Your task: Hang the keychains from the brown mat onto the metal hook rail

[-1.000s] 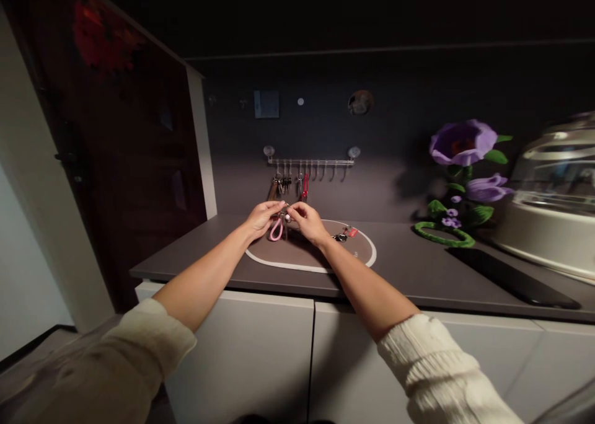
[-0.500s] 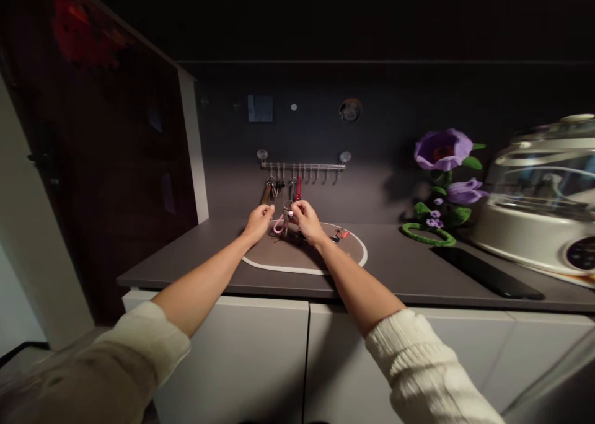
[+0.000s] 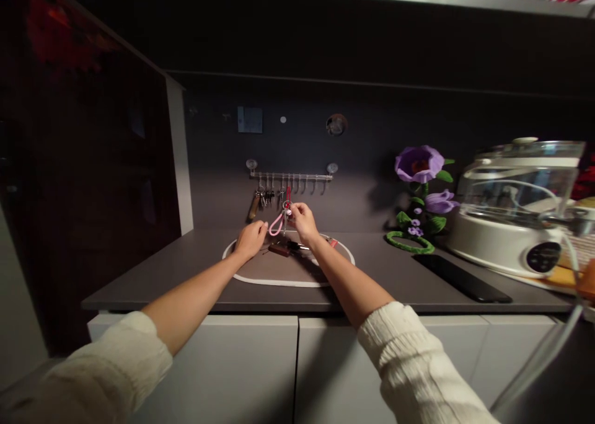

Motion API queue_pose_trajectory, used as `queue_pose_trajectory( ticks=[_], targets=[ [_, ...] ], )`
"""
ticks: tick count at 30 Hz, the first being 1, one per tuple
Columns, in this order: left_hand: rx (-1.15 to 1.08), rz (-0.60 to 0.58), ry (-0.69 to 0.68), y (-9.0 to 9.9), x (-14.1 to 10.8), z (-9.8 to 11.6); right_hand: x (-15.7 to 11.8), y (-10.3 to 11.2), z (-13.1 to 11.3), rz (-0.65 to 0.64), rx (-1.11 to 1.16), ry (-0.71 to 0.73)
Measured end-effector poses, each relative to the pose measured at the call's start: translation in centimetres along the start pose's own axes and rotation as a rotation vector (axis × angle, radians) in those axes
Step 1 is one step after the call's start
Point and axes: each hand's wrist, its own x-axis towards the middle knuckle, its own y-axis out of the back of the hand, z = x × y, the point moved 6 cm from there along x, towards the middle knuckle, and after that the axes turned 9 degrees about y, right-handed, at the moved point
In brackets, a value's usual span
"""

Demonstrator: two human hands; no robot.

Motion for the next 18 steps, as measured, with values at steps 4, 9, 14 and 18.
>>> queue_pose_trajectory(
  ticks=[4, 9, 14, 18],
  targets=[
    [0.045, -0.012, -0.028, -0.2, -0.2, 0.3, 1.8, 0.5, -0.5, 0.051, -0.040, 0.011],
    [0.097, -0.023, -0.030, -0.3, -0.3, 0.6, 4.5, 0.9, -1.2, 0.114, -0.048, 0.007],
    [0.119, -0.041, -0.030, -0.5, -0.2, 0.7, 6.9, 1.0, -1.2, 0.187, -0.035, -0.014],
    [0.113, -0.053, -0.028, -0.6, -0.2, 0.7, 8.4, 0.9, -0.4, 0.231, -0.010, -0.043]
  ],
)
